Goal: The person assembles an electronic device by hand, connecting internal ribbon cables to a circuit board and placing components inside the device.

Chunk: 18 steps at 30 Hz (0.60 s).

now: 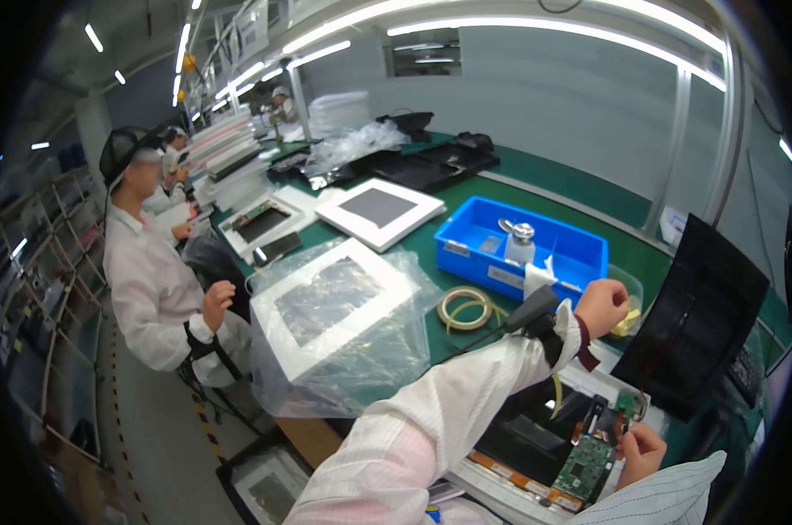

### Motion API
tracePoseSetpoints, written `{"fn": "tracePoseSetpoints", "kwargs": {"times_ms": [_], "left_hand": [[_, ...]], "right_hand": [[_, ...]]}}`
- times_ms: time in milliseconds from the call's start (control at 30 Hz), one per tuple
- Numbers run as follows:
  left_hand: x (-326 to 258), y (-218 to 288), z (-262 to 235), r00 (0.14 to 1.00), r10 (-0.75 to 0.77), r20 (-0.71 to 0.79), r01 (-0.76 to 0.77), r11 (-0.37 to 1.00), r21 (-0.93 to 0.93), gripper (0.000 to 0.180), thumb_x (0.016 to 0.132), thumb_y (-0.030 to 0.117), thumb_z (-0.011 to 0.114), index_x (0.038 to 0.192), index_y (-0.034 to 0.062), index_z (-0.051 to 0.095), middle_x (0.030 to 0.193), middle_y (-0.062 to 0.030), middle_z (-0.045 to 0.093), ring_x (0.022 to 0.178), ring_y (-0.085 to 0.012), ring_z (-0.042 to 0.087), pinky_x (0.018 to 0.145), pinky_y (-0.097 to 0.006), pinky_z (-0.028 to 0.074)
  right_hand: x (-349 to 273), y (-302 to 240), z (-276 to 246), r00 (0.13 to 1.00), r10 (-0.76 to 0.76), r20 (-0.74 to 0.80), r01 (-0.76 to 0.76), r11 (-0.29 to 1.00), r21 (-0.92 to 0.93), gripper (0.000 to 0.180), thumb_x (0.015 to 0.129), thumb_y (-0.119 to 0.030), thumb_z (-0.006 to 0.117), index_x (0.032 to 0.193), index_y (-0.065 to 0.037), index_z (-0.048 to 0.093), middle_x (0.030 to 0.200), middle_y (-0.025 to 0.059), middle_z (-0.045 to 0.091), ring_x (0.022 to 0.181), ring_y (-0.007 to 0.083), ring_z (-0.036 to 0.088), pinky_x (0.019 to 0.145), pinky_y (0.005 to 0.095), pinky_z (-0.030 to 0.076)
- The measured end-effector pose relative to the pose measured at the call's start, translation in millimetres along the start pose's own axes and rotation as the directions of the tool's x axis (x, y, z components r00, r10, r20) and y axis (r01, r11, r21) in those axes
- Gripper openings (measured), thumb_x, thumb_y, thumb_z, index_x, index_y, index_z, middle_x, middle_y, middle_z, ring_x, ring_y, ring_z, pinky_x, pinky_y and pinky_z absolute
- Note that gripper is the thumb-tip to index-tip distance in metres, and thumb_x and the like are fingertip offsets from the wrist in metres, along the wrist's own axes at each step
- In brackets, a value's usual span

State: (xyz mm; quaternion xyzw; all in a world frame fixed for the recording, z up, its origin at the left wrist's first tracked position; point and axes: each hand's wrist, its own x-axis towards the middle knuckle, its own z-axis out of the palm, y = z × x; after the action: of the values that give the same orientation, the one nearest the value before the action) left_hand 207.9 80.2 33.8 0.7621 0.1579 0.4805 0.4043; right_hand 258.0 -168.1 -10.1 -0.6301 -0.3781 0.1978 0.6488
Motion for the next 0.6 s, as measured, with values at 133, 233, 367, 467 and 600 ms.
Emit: {"fn": "tracePoseSetpoints", "kwargs": {"times_ms": [133,233,367,467,600], "left_hand": [[6,-3,-9,1.000,-0.002,0.003,0.002,0.999,0.049,0.007,0.068,0.005,0.060,0.070,-0.0021,0.059,0.063,-0.0120,0.059,0.058,-0.0211,0.058,0.056,-0.029,0.045],[14,-7,-10,1.000,-0.011,0.008,0.011,0.998,0.069,0.008,0.069,0.006,0.060,0.071,-0.0014,0.060,0.063,-0.0124,0.059,0.059,-0.0216,0.058,0.056,-0.029,0.045],[33,-28,-20,0.994,0.086,0.073,-0.098,0.978,0.184,0.007,0.070,0.006,0.061,0.072,-0.0002,0.062,0.063,-0.0119,0.060,0.059,-0.0177,0.059,0.056,-0.030,0.046],[38,-32,-51,0.992,0.096,0.084,-0.114,0.962,0.247,0.011,0.074,0.011,0.063,0.074,-0.0005,0.063,0.066,-0.0101,0.062,0.060,-0.0140,0.059,0.057,-0.027,0.047],[46,-35,-43,0.984,0.079,0.159,-0.120,0.957,0.265,0.012,0.074,0.011,0.063,0.075,-0.0007,0.063,0.066,-0.0092,0.062,0.059,-0.0138,0.058,0.057,-0.027,0.047]], "right_hand": [[4,11,-9,0.998,-0.039,0.054,0.041,0.998,-0.038,0.009,0.074,0.003,0.053,0.065,0.002,0.054,0.060,0.0040,0.050,0.048,0.0081,0.047,0.041,0.0202,0.034],[7,12,-14,0.995,-0.019,0.102,0.033,0.990,-0.135,0.009,0.073,0.004,0.051,0.065,0.002,0.054,0.059,0.0045,0.049,0.048,0.0081,0.046,0.040,0.0201,0.033],[-10,-18,-5,0.999,0.019,0.051,-0.020,1.000,0.022,0.005,0.071,0.002,0.058,0.067,0.004,0.058,0.068,0.0048,0.054,0.057,0.0090,0.048,0.050,0.0205,0.036],[-7,-18,4,0.994,-0.007,0.106,0.008,1.000,-0.004,0.003,0.070,0.004,0.062,0.072,0.005,0.061,0.070,0.0066,0.057,0.062,0.0104,0.051,0.053,0.0212,0.038],[-9,-35,3,0.991,0.035,0.129,-0.037,0.999,0.015,0.004,0.073,0.005,0.061,0.076,0.007,0.061,0.075,0.0073,0.059,0.063,0.0095,0.053,0.054,0.0187,0.041]]}}
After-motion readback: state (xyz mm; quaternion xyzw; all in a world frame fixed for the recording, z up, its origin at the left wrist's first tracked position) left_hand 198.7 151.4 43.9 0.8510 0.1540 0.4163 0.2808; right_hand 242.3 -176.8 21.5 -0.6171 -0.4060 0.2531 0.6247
